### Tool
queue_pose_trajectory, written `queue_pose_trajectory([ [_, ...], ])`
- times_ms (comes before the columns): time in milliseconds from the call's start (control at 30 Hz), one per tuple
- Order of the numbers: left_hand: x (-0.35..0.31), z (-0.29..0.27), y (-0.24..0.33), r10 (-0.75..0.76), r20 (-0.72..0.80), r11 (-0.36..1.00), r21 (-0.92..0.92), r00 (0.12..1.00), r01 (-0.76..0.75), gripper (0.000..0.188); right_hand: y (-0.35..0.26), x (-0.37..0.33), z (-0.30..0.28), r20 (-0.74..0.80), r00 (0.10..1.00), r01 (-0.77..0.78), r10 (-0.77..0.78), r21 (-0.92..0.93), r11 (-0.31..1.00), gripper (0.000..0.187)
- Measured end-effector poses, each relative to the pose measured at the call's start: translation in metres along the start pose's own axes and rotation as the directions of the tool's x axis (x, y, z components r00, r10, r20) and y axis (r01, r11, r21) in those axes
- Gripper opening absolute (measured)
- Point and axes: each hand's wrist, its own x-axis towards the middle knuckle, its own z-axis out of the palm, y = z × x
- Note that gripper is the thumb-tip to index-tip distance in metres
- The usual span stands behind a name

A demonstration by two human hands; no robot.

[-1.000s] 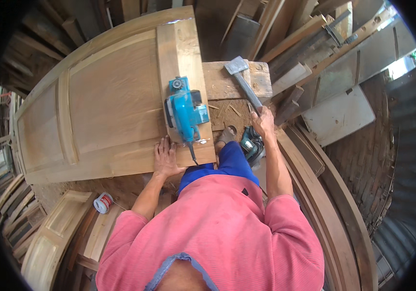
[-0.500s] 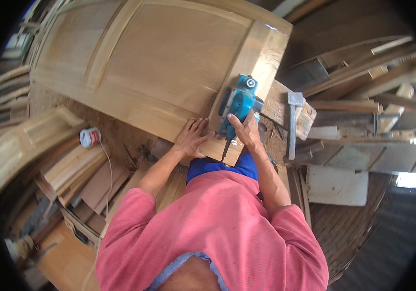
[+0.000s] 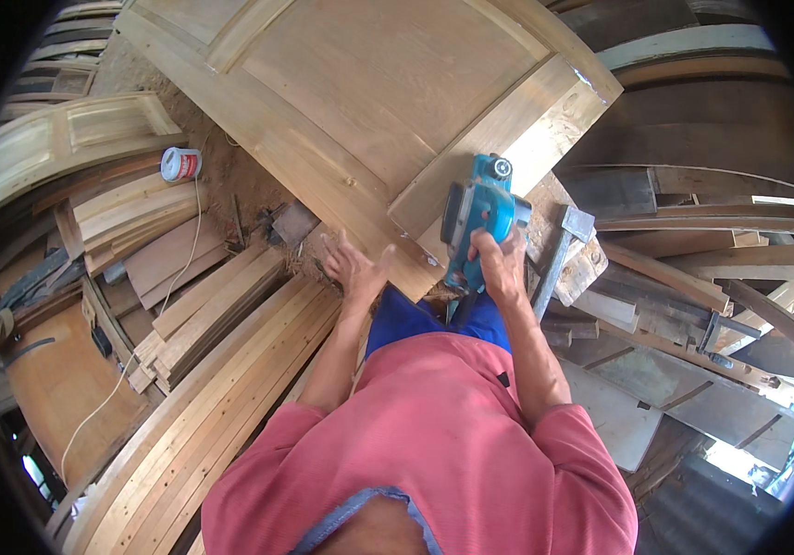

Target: The person planes the edge and surface of a wooden door using an electric planer, checking the progress by hand.

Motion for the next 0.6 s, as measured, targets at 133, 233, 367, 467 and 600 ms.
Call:
queue_pose_trajectory([
  [133,0.020,0.015,0.048,-0.156,0.038,0.986,-0.053,0.987,0.158,0.124,-0.008,-0.026,-0.022,0.085,0.996,0.046,-0.025,-0.254,0.966,0.048],
  [233,0.019,0.023,0.042,-0.130,0.035,0.991,0.007,0.991,0.130,0.113,-0.016,-0.040,-0.030,0.063,0.996,-0.032,0.060,-0.367,0.930,0.046],
  [367,0.015,0.043,-0.040,0.283,-0.262,0.940,-0.118,0.923,-0.321,0.087,-0.012,-0.058,-0.023,0.098,0.995,0.001,0.031,-0.313,0.950,0.049],
  [467,-0.001,0.068,-0.127,0.035,-0.231,0.957,-0.273,0.972,-0.099,0.078,-0.019,-0.068,-0.001,0.162,0.986,0.005,0.033,-0.230,0.973,0.049],
  [600,-0.021,0.068,-0.119,0.266,0.125,0.960,0.051,0.956,-0.274,0.077,-0.022,-0.071,0.021,0.204,0.978,0.006,0.031,-0.180,0.984,0.048],
])
